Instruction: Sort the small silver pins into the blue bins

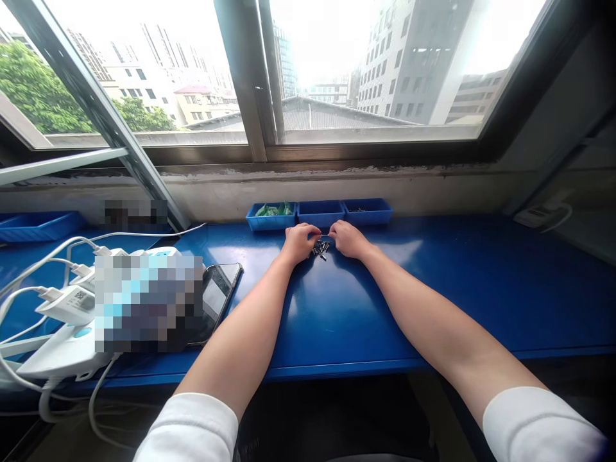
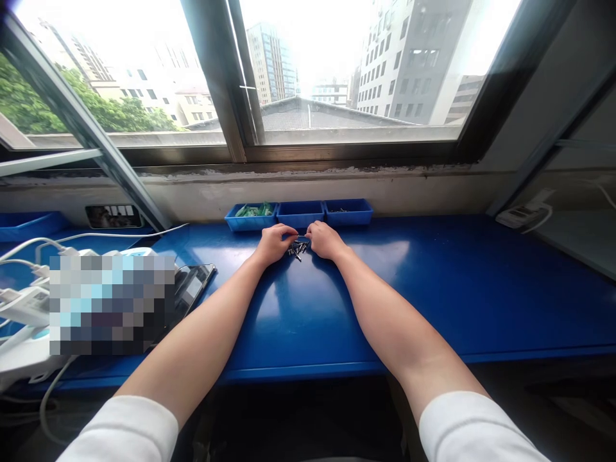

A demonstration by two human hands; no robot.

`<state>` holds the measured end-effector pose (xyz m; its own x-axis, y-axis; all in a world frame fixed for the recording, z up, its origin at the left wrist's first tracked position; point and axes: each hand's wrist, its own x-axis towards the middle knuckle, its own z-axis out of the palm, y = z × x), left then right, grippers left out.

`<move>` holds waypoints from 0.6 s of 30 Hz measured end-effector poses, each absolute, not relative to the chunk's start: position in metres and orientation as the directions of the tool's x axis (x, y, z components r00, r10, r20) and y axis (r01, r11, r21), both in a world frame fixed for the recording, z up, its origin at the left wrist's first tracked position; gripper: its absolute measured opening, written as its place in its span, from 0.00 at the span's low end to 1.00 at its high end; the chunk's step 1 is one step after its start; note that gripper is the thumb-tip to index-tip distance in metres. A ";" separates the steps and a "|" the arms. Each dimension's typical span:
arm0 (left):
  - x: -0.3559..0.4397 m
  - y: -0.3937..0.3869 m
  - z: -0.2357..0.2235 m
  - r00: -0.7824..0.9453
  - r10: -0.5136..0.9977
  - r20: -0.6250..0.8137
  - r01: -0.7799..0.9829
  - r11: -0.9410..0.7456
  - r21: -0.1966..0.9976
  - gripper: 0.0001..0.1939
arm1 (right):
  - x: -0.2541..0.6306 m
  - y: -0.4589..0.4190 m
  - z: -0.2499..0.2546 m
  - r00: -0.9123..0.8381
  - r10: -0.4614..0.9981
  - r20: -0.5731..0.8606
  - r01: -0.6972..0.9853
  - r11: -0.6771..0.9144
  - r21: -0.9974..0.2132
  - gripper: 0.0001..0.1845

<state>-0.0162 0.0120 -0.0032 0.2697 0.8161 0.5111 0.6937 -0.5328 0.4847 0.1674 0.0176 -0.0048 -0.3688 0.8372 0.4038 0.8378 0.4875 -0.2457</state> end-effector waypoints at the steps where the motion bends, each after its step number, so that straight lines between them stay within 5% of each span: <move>1: -0.016 0.012 -0.003 0.259 0.813 0.522 0.692 -0.533 0.486 0.06 | 0.167 0.016 -0.004 -0.373 0.830 0.415 0.827 0.500 -0.257 0.10; 18: -0.012 0.013 -0.002 0.220 0.829 0.514 0.645 -0.519 0.561 0.12 | 0.164 0.014 -0.003 -0.273 0.820 0.503 0.673 0.537 -0.509 0.09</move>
